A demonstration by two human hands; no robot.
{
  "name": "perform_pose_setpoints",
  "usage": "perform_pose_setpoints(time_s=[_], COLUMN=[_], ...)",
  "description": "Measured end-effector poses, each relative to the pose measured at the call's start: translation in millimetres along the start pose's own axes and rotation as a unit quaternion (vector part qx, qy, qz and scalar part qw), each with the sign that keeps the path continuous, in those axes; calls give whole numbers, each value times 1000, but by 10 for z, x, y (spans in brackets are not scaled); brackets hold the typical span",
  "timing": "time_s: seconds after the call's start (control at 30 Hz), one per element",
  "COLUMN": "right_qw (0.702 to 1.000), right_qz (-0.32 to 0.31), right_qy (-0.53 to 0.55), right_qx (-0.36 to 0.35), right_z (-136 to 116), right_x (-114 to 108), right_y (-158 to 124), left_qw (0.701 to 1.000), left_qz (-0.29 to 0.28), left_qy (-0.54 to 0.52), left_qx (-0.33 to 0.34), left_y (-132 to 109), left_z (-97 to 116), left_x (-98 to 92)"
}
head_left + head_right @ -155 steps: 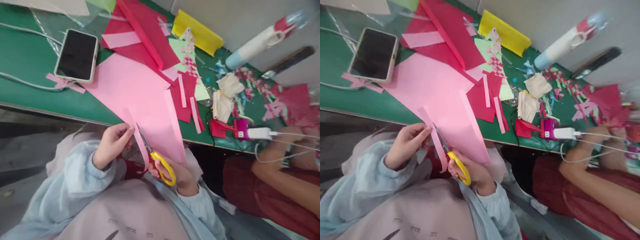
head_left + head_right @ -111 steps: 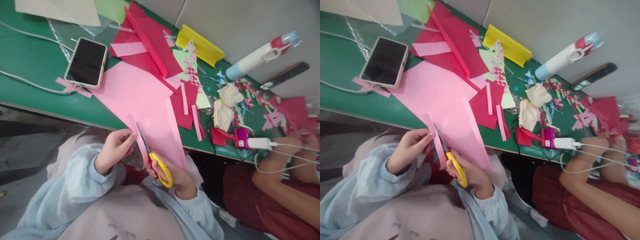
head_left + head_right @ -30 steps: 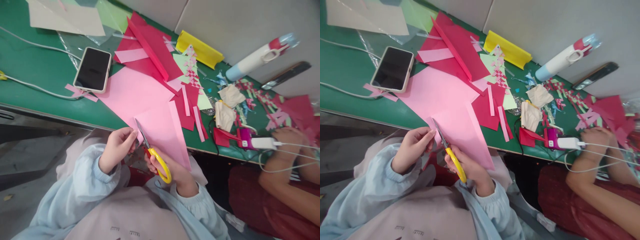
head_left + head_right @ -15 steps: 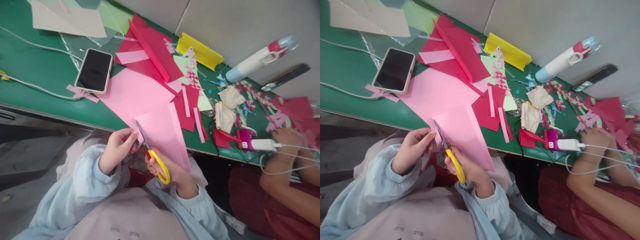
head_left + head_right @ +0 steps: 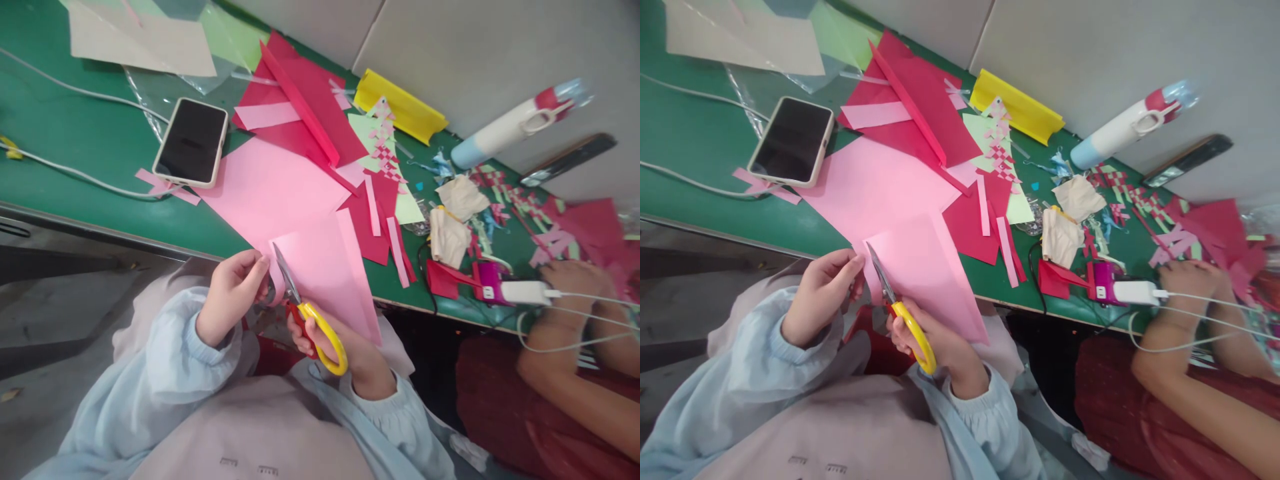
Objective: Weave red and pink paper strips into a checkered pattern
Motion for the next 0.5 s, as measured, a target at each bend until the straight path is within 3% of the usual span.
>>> perform_pose_setpoints(time_s=[0.1,0.5], right_qw=[998,997], right_qz=[-52,-49], right_qy=[-17,-56], right_qx=[-25,-14], right_z=[-90,-115], right_x=[105,66], right_y=[15,29], left_qw=[1000,1000], left_qz=[-15,-20], left_qy=[5,9], left_qx=[14,-1], left_y=[-2,8], left_z=[36,22], left_x=[41,51])
Point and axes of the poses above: each hand's wrist, its own y-axis towards the middle knuckle, its own x-axis out of the palm, z = x × y, the point moved 9 cm from there along y, towards the middle knuckle, and after that the axes turned 11 degrees about -z, right-handed, at the moved point
